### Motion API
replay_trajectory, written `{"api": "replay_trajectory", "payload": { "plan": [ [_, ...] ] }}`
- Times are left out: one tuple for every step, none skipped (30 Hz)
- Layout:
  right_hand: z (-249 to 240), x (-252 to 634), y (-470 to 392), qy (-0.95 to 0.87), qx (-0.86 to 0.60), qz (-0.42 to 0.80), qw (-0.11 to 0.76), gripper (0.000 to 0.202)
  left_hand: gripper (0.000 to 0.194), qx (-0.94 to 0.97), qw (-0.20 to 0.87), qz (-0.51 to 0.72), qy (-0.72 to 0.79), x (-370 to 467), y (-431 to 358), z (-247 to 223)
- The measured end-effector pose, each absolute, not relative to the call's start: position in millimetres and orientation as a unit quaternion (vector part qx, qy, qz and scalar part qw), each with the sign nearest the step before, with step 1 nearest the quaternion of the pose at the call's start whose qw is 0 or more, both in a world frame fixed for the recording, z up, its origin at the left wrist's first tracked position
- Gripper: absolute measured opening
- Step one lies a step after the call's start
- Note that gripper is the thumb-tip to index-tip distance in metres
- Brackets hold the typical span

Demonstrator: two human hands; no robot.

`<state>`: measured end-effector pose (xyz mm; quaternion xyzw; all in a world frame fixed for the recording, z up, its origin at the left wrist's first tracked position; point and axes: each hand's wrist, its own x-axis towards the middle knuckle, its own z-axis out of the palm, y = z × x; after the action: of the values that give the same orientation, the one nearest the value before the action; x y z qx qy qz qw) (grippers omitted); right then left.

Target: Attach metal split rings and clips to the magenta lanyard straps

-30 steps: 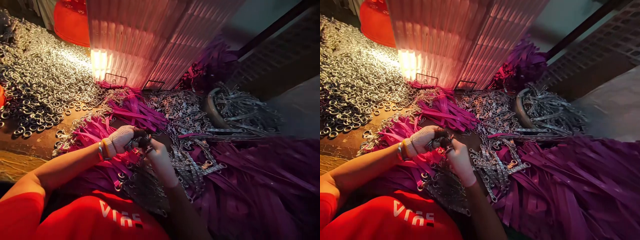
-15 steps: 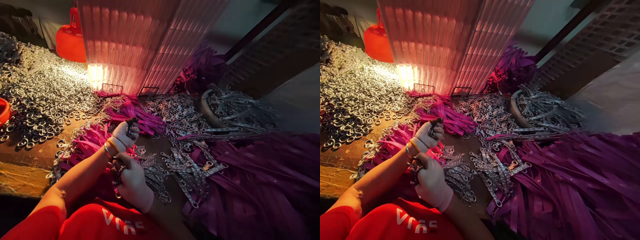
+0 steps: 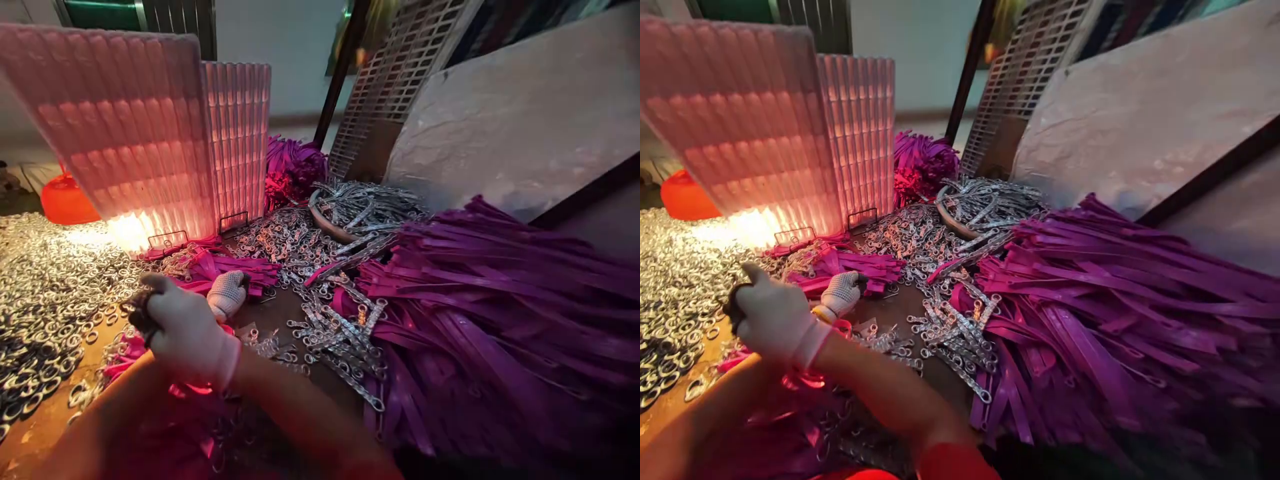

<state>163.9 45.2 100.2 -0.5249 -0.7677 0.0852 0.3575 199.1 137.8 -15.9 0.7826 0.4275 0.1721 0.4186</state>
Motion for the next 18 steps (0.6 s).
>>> {"api": "replay_trajectory", "payload": {
  "plan": [
    [95,168,38,-0.763,-0.524,0.081,0.369,0.012,0.030,0.805,0.390,0.156,0.418,210,145,-15],
    [88,176,27,-0.753,-0.528,0.082,0.384,0.013,0.030,0.819,0.373,0.142,0.411,221,153,-15],
    [81,186,15,-0.740,-0.535,0.086,0.398,0.013,0.030,0.829,0.362,0.129,0.407,231,160,-15],
    [72,197,3,-0.723,-0.548,0.094,0.411,0.013,0.031,0.836,0.350,0.117,0.405,241,166,-16],
    [63,211,-8,-0.705,-0.560,0.105,0.422,0.013,0.031,0.841,0.343,0.106,0.406,249,171,-18],
    [54,224,-17,-0.687,-0.569,0.121,0.435,0.014,0.031,0.843,0.338,0.098,0.407,256,175,-21],
    [45,238,-25,-0.665,-0.577,0.143,0.452,0.016,0.031,0.844,0.337,0.094,0.406,262,177,-23],
    [35,252,-30,-0.642,-0.581,0.171,0.470,0.017,0.031,0.845,0.338,0.095,0.404,265,177,-26],
    [26,265,-33,-0.617,-0.584,0.202,0.487,0.020,0.028,0.845,0.342,0.099,0.400,267,176,-27],
    [16,277,-34,-0.593,-0.588,0.228,0.500,0.023,0.023,0.844,0.349,0.106,0.394,267,175,-27],
    [8,288,-35,-0.573,-0.596,0.243,0.507,0.027,0.018,0.841,0.359,0.114,0.388,264,172,-25],
    [0,297,-34,-0.557,-0.610,0.246,0.507,0.031,0.012,0.837,0.372,0.122,0.381,260,169,-22],
    [-7,304,-33,-0.547,-0.632,0.236,0.496,0.034,0.008,0.832,0.389,0.126,0.375,254,166,-17],
    [-13,310,-32,-0.541,-0.659,0.218,0.476,0.037,0.004,0.824,0.410,0.125,0.370,246,161,-12],
    [-17,314,-31,-0.538,-0.685,0.196,0.450,0.038,0.001,0.815,0.435,0.118,0.364,237,155,-6],
    [-20,316,-30,-0.539,-0.708,0.175,0.422,0.038,0.007,0.803,0.462,0.106,0.360,225,148,0],
    [-21,316,-28,-0.545,-0.723,0.156,0.395,0.038,0.015,0.790,0.490,0.090,0.357,212,141,5],
    [-21,315,-27,-0.554,-0.731,0.139,0.374,0.036,0.022,0.777,0.513,0.074,0.357,198,133,9]
  ]
}}
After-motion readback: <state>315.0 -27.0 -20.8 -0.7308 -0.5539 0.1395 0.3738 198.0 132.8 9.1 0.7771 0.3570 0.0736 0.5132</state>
